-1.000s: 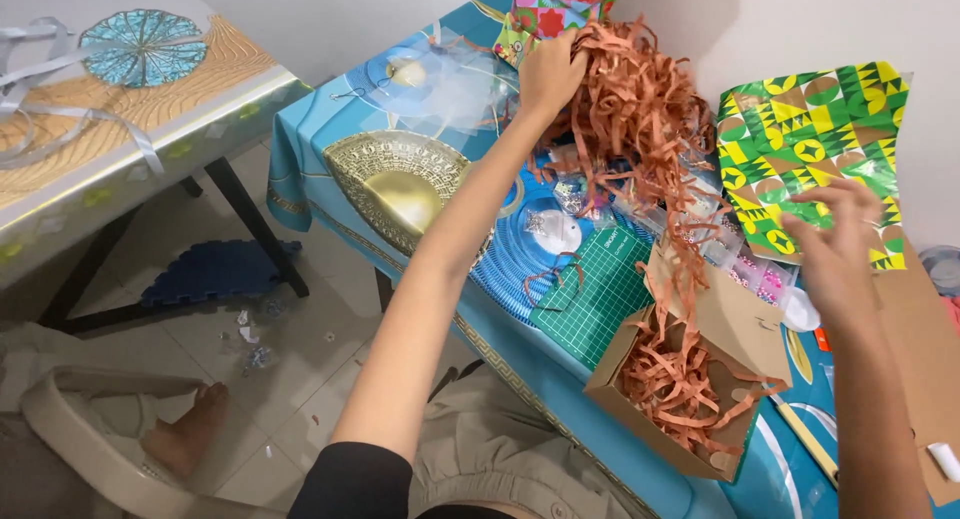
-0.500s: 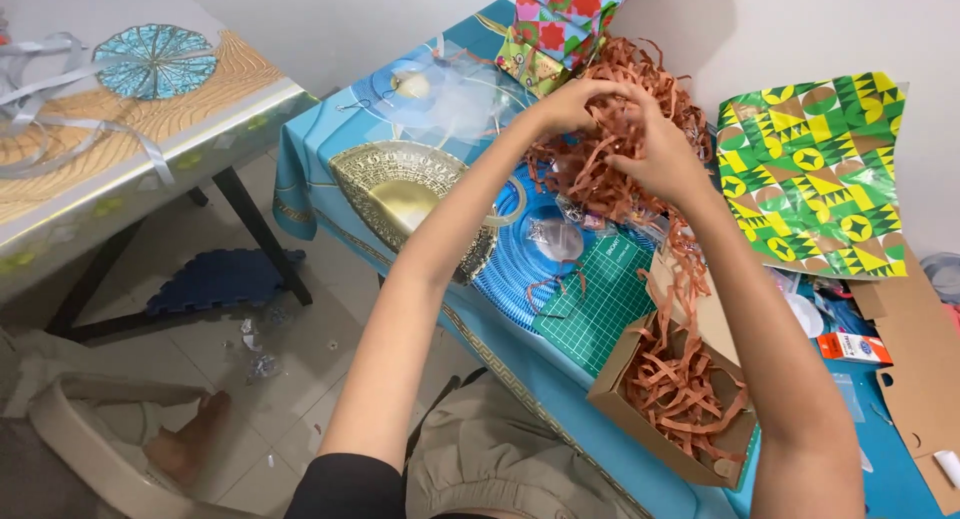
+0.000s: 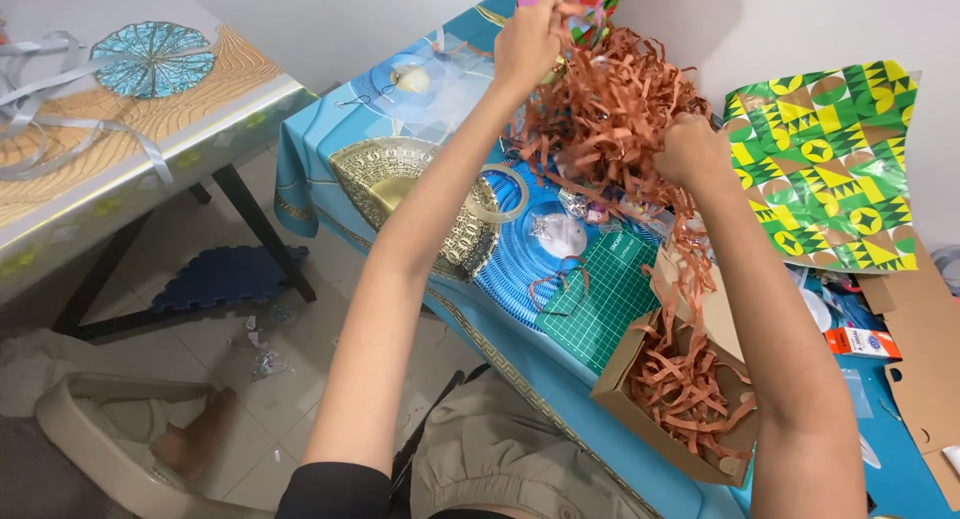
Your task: Assembling a small cardboard gift box and filling it with shredded paper packing material.
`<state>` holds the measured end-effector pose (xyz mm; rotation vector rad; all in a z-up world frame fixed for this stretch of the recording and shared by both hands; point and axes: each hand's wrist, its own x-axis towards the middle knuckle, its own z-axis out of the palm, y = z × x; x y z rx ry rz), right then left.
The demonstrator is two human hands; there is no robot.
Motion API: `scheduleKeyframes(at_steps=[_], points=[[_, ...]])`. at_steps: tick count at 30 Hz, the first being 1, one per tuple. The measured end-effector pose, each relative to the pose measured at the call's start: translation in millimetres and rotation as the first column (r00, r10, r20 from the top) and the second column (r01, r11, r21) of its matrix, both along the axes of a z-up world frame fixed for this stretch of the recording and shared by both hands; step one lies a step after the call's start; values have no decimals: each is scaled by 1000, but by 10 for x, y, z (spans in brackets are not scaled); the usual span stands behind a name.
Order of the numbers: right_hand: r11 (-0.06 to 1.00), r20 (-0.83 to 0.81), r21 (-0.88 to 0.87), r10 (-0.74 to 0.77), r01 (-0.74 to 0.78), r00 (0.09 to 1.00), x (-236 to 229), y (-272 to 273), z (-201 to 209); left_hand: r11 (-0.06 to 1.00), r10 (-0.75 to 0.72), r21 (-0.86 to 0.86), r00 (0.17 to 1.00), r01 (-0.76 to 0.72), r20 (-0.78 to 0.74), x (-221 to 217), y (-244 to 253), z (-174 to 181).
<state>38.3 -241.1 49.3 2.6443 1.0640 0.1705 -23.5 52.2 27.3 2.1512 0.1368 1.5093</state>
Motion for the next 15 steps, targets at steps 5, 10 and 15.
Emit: scheduleKeyframes(at_steps=[5,10,15], points=[[742,-199,662,308,-104,930,-572,180,460,891,-396,-296,907,343,-141,-154,-272,505],[563,-355,826,575,-41,737,-1105,413,677,619,-769,-220,639,754,28,160,-462,481],[790,-417,609,393,-69,819,-854,468,333,462,-811,-459,571,759,128,-330,-825,1021]])
